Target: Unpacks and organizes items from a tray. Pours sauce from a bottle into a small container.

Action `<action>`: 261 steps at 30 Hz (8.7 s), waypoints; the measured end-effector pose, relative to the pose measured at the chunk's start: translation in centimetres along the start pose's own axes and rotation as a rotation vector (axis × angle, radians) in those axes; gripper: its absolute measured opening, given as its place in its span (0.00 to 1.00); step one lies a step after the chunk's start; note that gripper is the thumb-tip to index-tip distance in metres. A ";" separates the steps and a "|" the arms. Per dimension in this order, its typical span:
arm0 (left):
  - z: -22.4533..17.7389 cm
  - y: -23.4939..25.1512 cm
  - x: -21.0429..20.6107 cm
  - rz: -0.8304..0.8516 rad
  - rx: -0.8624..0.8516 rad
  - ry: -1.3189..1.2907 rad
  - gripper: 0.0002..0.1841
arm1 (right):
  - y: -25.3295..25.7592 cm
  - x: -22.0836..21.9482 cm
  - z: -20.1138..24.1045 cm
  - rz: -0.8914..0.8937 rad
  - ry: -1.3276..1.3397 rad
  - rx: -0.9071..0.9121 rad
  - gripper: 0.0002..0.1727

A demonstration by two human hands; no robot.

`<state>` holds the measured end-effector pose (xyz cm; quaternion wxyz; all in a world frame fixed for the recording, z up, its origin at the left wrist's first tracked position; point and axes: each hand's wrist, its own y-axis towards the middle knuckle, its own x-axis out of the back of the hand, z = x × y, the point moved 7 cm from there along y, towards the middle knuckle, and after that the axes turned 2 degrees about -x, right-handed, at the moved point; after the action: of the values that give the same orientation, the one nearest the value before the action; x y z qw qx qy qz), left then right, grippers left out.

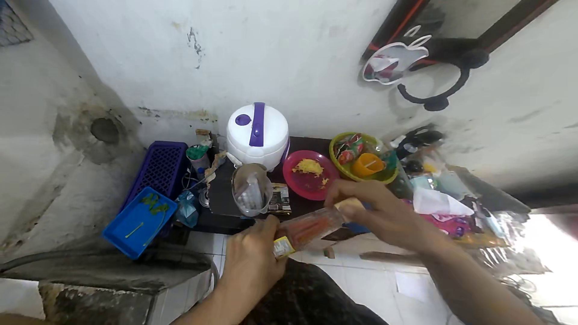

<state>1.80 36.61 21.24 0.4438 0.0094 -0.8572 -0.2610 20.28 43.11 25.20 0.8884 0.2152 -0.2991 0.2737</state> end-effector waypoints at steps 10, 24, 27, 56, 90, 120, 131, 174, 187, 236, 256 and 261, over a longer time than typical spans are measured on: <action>-0.1 3.3 2.4 -0.220 -0.404 0.454 0.07 | -1.1 -6.1 -2.6 1.055 0.499 -0.538 0.08; -1.3 3.6 -1.8 0.216 -0.416 0.443 0.09 | 1.7 -7.0 -3.8 0.660 -0.115 -0.511 0.12; -1.1 3.6 -1.2 0.256 -0.331 0.361 0.14 | 2.2 -6.1 -2.2 0.637 -0.222 -0.405 0.12; -2.8 -2.4 -0.8 1.690 0.658 -1.883 0.07 | 0.4 -2.2 8.9 -0.162 -1.006 0.750 0.15; -4.5 2.7 3.5 -0.023 -0.610 0.518 0.10 | -0.3 -3.5 2.4 0.613 -0.158 -0.359 0.13; -2.6 -0.5 -1.3 1.746 0.484 -1.202 0.05 | -3.0 -1.7 8.2 -0.125 -1.058 0.484 0.16; -2.6 3.5 -2.1 0.877 0.131 -0.961 0.21 | 1.6 1.5 0.3 0.721 -0.077 -0.354 0.14; -6.0 -1.3 -2.1 0.790 0.472 -3.116 0.34 | 3.0 0.8 4.6 -0.199 0.391 0.397 0.22; -5.9 -2.2 -2.6 0.902 0.363 -3.120 0.31 | 2.7 0.6 6.3 -0.279 0.209 0.587 0.26; 1.3 -3.0 -9.7 0.701 0.313 0.045 0.30 | 0.6 -9.4 -12.5 0.589 -0.076 -0.849 0.29; 4.0 -3.9 -7.7 0.919 0.359 -0.865 0.25 | 0.4 -7.2 -5.0 -0.193 -0.288 0.232 0.29; 2.7 -3.6 -9.3 0.823 0.318 -0.033 0.30 | -0.1 -10.8 -12.4 0.494 -0.056 -0.691 0.29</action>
<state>4.59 36.99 11.26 0.4900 -0.2689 -0.8260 0.0727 18.23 45.97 9.12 0.8077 -0.1660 -0.4397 0.3561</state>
